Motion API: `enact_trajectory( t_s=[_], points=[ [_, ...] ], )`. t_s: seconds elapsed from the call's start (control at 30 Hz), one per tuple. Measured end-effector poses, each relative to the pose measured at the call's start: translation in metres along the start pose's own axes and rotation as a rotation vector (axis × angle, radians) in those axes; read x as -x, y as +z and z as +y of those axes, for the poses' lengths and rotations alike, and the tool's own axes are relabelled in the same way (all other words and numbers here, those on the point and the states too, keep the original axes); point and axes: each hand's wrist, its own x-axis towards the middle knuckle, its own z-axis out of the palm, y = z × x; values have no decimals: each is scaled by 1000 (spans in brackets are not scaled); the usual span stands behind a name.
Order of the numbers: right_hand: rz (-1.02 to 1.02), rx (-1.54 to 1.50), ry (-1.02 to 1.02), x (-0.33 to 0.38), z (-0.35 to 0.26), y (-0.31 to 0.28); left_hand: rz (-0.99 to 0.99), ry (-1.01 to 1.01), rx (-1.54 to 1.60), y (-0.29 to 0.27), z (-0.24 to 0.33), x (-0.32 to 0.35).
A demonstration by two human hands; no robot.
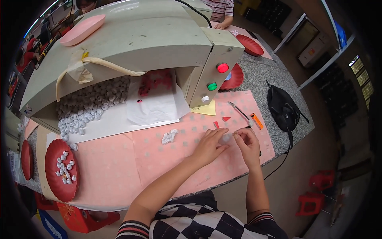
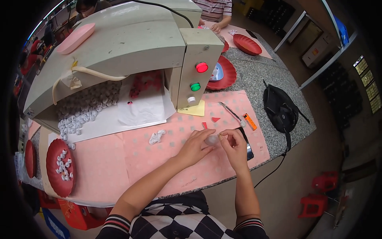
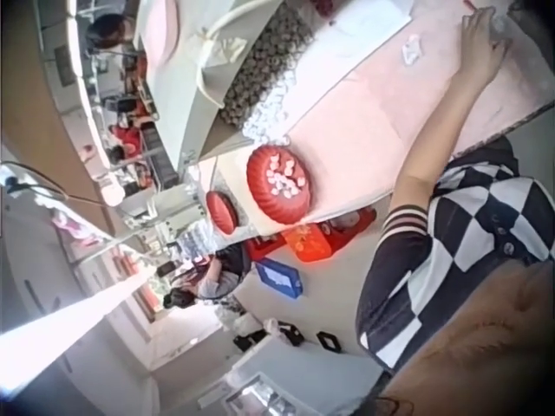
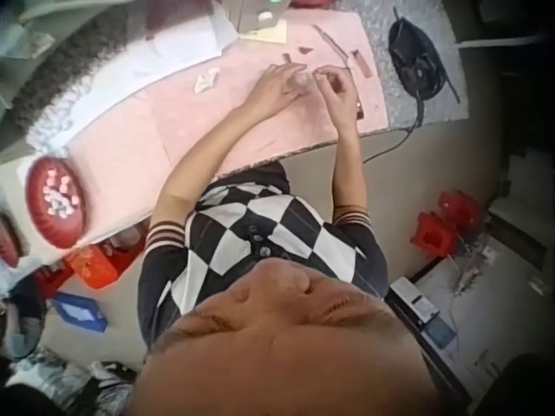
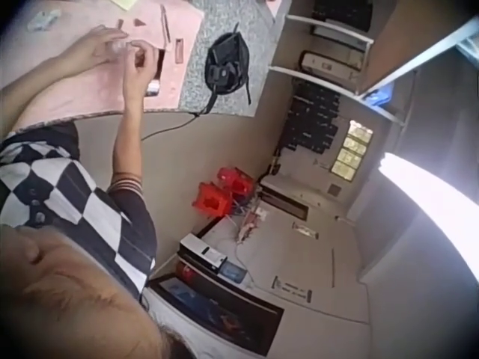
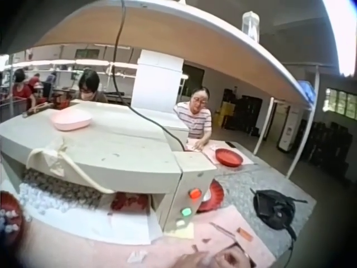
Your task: The recorder is assembling small white plastic components by joining parts and applying liquid glue at a factory workstation.
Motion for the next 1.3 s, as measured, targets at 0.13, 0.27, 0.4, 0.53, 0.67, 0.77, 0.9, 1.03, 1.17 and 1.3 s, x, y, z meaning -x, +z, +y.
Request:
enact_trajectory(
  t_s=[0.13, 0.27, 0.4, 0.53, 0.67, 0.77, 0.9, 1.03, 1.17, 1.3],
  points=[
    [-35, 46, -12, 0, -3, 0, -17, 11, -68, 7, -17, -1],
    [-50, 66, -20, -2, -3, -3, -7, 31, -49, 6, -15, -1],
    [-110, 113, -9, -3, -11, -6, -24, 26, -43, 4, -15, -1],
    [-163, 199, -32, -5, -22, -6, -31, 32, -42, 4, -16, -1],
    [-222, 183, 3, -8, -21, -9, -39, 34, -50, 3, -18, 0],
    [-231, 127, 54, -10, -23, -10, -38, 30, -43, 2, -16, 0],
    [-191, 107, 10, -10, -10, -7, -40, 16, -30, 3, -17, 0],
    [-131, 178, -18, -5, -8, -2, -62, -2, -16, 1, -16, -2],
    [-47, 187, -110, -1, -3, 6, -27, 39, -27, 3, -19, -3],
    [-69, 141, -122, 1, 3, 3, 1, 34, -30, 0, -20, -1]
  ],
)
